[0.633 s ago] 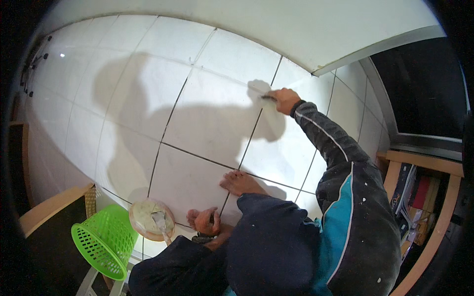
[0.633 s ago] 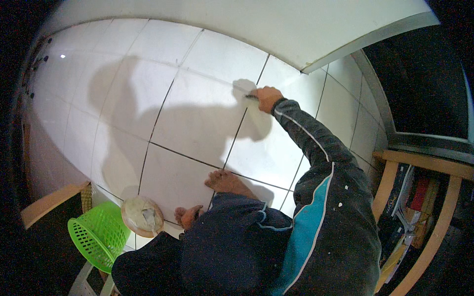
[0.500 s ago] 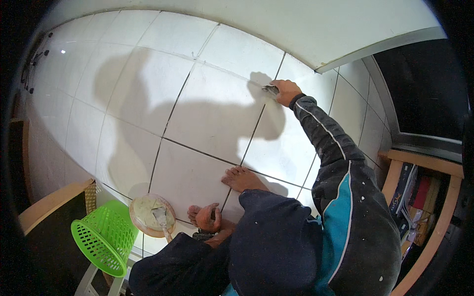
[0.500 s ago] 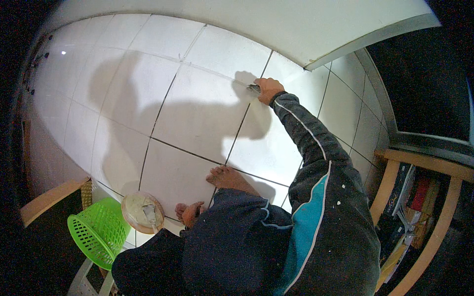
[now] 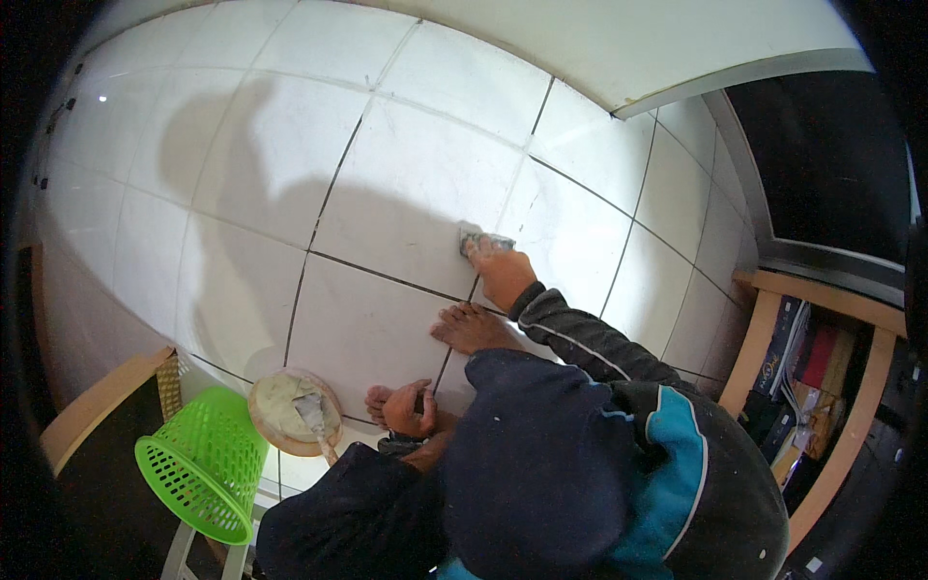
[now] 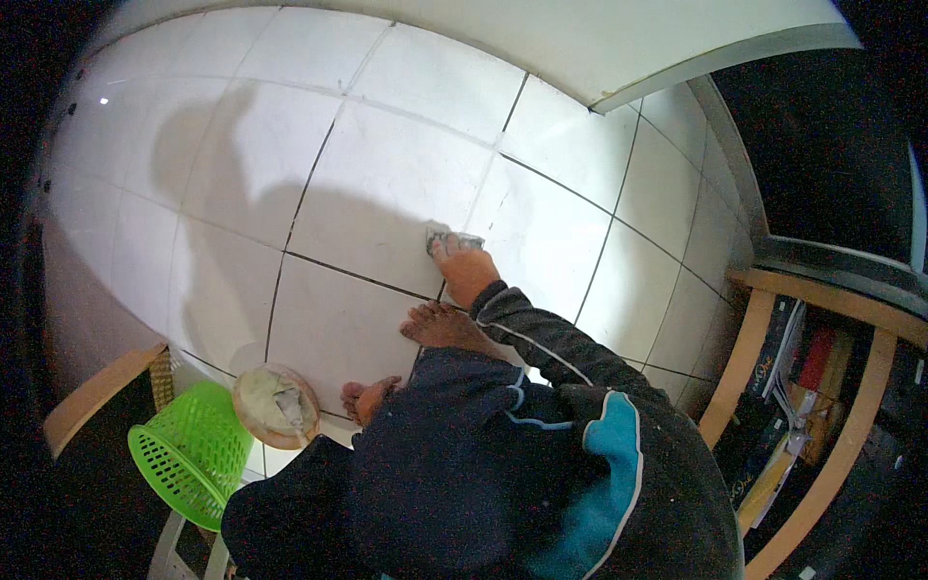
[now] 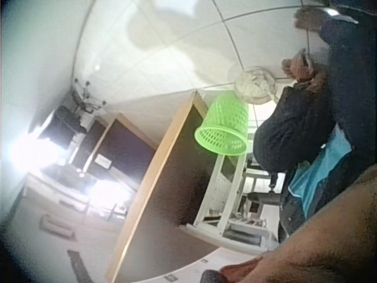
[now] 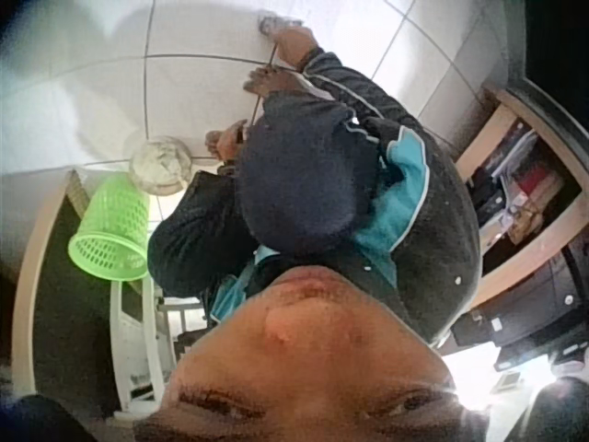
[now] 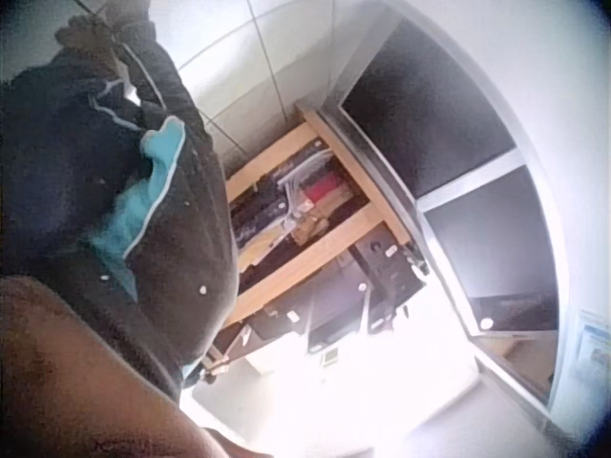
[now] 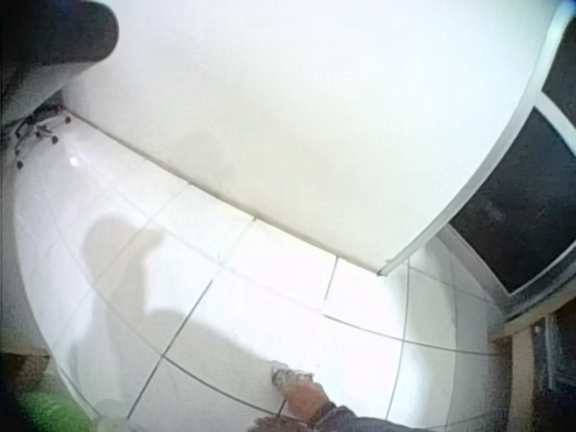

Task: The person applies a white paste to the gaps between floor tiles using a small metal scraper. They repeatedly spread the paste along the tile lines and then scrape off the excess, occasionally dipping the scraper back into a container of the white substance.

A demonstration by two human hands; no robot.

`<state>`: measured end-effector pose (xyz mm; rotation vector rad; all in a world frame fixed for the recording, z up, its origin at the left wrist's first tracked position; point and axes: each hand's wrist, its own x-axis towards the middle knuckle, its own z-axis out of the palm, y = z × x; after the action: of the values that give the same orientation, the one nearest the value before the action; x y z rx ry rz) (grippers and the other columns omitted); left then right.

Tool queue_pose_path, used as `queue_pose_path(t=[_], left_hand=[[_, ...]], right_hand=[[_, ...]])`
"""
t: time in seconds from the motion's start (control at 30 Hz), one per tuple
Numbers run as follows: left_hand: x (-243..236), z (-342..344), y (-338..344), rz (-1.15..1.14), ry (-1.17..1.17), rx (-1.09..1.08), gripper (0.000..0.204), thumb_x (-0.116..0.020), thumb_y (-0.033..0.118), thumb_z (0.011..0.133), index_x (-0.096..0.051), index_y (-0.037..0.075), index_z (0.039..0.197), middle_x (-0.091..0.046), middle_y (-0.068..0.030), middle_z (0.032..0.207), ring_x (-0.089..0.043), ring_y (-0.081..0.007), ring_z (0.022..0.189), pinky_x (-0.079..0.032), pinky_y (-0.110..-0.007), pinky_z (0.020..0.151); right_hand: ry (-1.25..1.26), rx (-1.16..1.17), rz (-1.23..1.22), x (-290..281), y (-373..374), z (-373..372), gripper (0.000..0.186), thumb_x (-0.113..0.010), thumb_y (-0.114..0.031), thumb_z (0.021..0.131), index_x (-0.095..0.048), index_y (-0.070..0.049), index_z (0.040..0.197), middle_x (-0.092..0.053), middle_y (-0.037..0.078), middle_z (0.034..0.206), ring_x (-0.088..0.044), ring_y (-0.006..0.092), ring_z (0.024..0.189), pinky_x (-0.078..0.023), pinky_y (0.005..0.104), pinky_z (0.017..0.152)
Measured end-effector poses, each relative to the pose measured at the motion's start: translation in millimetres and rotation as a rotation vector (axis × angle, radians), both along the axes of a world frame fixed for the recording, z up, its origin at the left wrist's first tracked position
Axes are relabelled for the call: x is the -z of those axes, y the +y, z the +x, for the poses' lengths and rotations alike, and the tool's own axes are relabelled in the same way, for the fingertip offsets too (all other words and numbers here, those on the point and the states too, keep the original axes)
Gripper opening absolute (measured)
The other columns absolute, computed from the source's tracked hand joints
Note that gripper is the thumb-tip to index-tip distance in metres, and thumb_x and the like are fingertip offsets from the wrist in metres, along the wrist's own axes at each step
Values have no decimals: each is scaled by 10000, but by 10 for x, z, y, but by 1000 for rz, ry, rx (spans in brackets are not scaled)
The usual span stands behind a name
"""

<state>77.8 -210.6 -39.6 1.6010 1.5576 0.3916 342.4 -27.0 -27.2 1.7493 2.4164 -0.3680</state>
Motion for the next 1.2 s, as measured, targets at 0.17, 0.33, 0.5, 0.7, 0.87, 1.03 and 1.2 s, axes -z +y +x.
queue_pose_path(t=[0.17, 0.33, 0.5, 0.7, 0.87, 1.03, 1.2], left_hand=[[-62, -1, 24, 194, -272, -24, 198, -620, 93, 799, -680, 19, 973, -687, -145, 833, -659, -294, 729, -515, -351, 677], [-208, -141, 85, 189, -202, 77, 207, -607, 56, 814, -665, -2, 1003, -687, -168, 918, -660, -307, 833, -506, -345, 746], [-142, -164, 5, 177, -323, 9, 215, -629, 52, 800, -690, 32, 1004, -682, -101, 823, -647, -224, 743, -490, -319, 697], [-278, -146, 3, 209, -262, -23, 237, -623, 47, 772, -688, 47, 999, -674, -85, 807, -646, -212, 778, -480, -328, 757], [-233, -182, 1, 91, -237, 10, 229, -612, 41, 825, -650, 18, 1050, -668, -136, 844, -653, -247, 776, -499, -313, 731], [-239, -189, -67, 70, -264, -40, 237, -604, 40, 828, -645, 17, 1060, -668, -138, 858, -654, -253, 789, -499, -319, 757], [-319, -93, -87, 123, -202, -104, 236, -606, 46, 827, -649, 20, 1058, -667, -136, 859, -651, -252, 792, -498, -328, 769]], right_hand=[[50, 19, -203, -379, 217, 64, 528, -547, -71, 753, -544, -120, 1278, -652, 202, 1028, -672, 348, 768, -540, 437, 643], [75, 4, -239, -423, 374, 74, 448, -525, -56, 751, -612, -123, 1185, -665, 200, 780, -655, 377, 734, -530, 471, 664], [110, -29, -227, -194, -22, -99, 424, -543, -37, 755, -572, -51, 1178, -660, 216, 890, -660, 367, 796, -537, 458, 687], [129, -392, -85, -164, -742, -412, 427, -521, -115, 846, -496, 49, 1240, -601, 210, 1110, -626, 343, 971, -548, 453, 746], [241, -382, -293, -294, -463, -323, 465, -569, -116, 801, -509, 24, 1241, -611, 223, 1117, -641, 362, 911, -546, 437, 728], [476, -68, -328, -260, 150, 39, 377, -555, -92, 750, -638, -74, 1118, -665, 201, 897, -640, 368, 808, -520, 460, 721], [452, 88, -285, -434, 505, 373, 367, -527, -65, 760, -680, -155, 1081, -679, 171, 996, -654, 349, 837, -526, 435, 714]])
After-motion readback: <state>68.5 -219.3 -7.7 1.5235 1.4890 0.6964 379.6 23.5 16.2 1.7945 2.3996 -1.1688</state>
